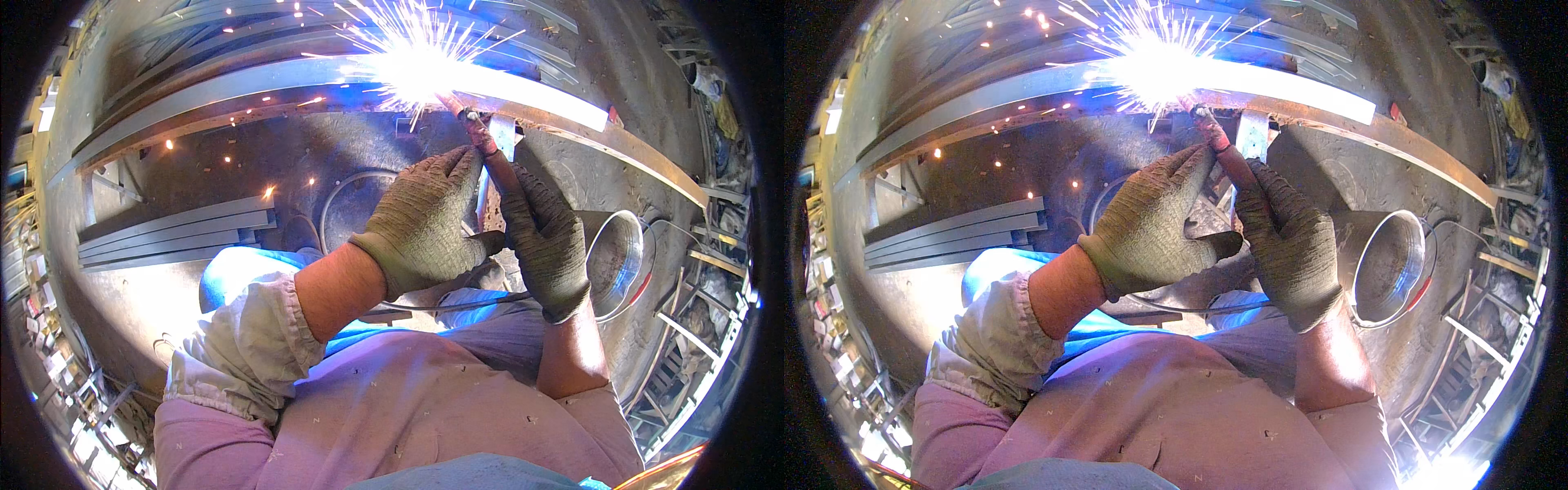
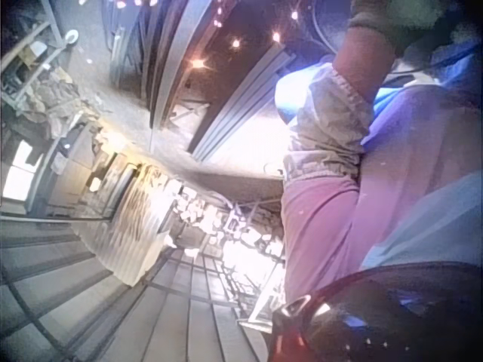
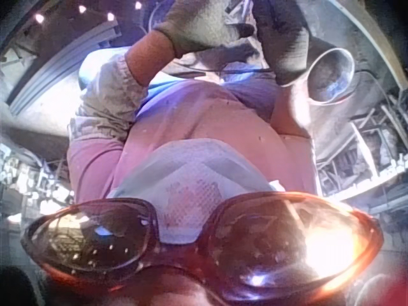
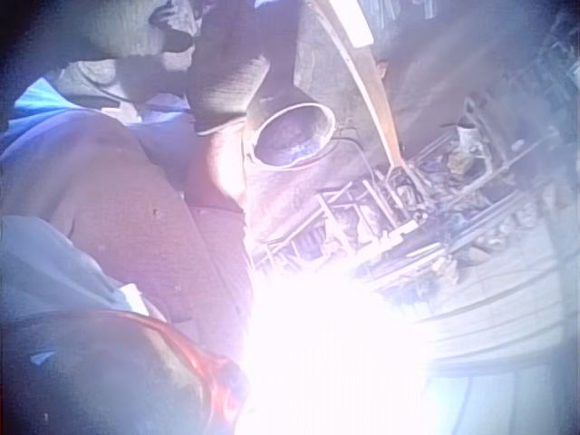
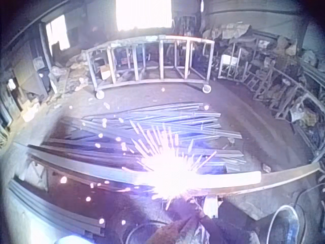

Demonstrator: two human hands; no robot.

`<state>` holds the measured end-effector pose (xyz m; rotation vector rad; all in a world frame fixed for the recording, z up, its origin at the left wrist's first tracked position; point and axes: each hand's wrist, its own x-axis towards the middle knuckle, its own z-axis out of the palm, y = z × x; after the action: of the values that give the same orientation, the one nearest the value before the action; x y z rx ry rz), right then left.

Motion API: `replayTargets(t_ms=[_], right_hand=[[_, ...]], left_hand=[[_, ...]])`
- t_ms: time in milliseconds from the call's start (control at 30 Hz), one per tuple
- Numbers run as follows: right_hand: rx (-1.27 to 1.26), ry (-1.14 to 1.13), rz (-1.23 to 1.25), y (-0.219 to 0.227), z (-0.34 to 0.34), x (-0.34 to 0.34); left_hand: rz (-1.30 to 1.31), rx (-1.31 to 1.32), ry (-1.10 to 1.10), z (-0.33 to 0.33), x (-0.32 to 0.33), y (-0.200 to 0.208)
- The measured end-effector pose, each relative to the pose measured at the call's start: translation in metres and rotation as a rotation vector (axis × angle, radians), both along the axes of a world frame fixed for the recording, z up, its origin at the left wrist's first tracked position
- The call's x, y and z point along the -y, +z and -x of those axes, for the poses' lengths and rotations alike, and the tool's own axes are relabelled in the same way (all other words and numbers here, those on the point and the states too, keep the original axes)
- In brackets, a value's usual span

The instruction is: The person welds metal bars onto a curved frame using a welding torch, producing bright sparks. They repeatedly position bars, weld them in place, and adjust the assembly while seated on the floor.

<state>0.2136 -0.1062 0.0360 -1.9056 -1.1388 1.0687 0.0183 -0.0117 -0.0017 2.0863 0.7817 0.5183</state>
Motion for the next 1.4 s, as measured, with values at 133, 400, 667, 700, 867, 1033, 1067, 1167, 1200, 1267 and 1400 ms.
replayTargets(t_ms=[133, 400, 667, 700, 867, 1033, 1067, 1167, 1200, 1267, 1400], right_hand=[[0.024, -0.061, -0.036, -0.0007, 0.0044, -0.0008], [-0.042, -0.004, -0.033, 0.0026, 0.0013, -0.0048], [-0.079, -0.048, 0.040, 0.0045, 0.0039, -0.0048], [-0.079, -0.050, 0.041, 0.0043, 0.0033, -0.0045], [-0.051, -0.077, 0.029, -0.0001, 0.0030, -0.0027], [-0.049, -0.073, 0.042, 0.0011, 0.0006, -0.0038], [-0.013, -0.032, 0.006, 0.0021, -0.0005, -0.0049], [0.027, -0.011, 0.024, 0.0055, -0.0004, -0.0056], [0.022, -0.018, 0.028, 0.0059, 0.0004, -0.0058], [0.006, -0.029, 0.011, 0.0055, 0.0026, -0.0063], [-0.028, -0.026, -0.024, 0.0061, 0.0043, -0.0075]], left_hand=[[-0.057, 0.070, 0.031, -0.0013, 0.0019, -0.0042], [-0.061, 0.004, 0.008, -0.0035, -0.0001, -0.0100], [-0.071, -0.012, 0.029, 0.0022, 0.0014, -0.0073], [-0.066, -0.007, 0.031, 0.0022, 0.0015, -0.0066], [-0.042, -0.018, 0.010, 0.0000, -0.0020, -0.0043], [-0.023, 0.024, -0.005, -0.0003, -0.0034, -0.0055], [-0.035, 0.026, 0.011, -0.0002, -0.0019, -0.0058], [-0.097, -0.014, 0.016, 0.0011, -0.0006, -0.0081], [-0.096, -0.058, 0.004, 0.0016, -0.0011, -0.0090], [-0.123, -0.027, 0.027, 0.0019, -0.0002, -0.0093], [-0.085, -0.018, 0.018, 0.0005, -0.0016, -0.0081]])
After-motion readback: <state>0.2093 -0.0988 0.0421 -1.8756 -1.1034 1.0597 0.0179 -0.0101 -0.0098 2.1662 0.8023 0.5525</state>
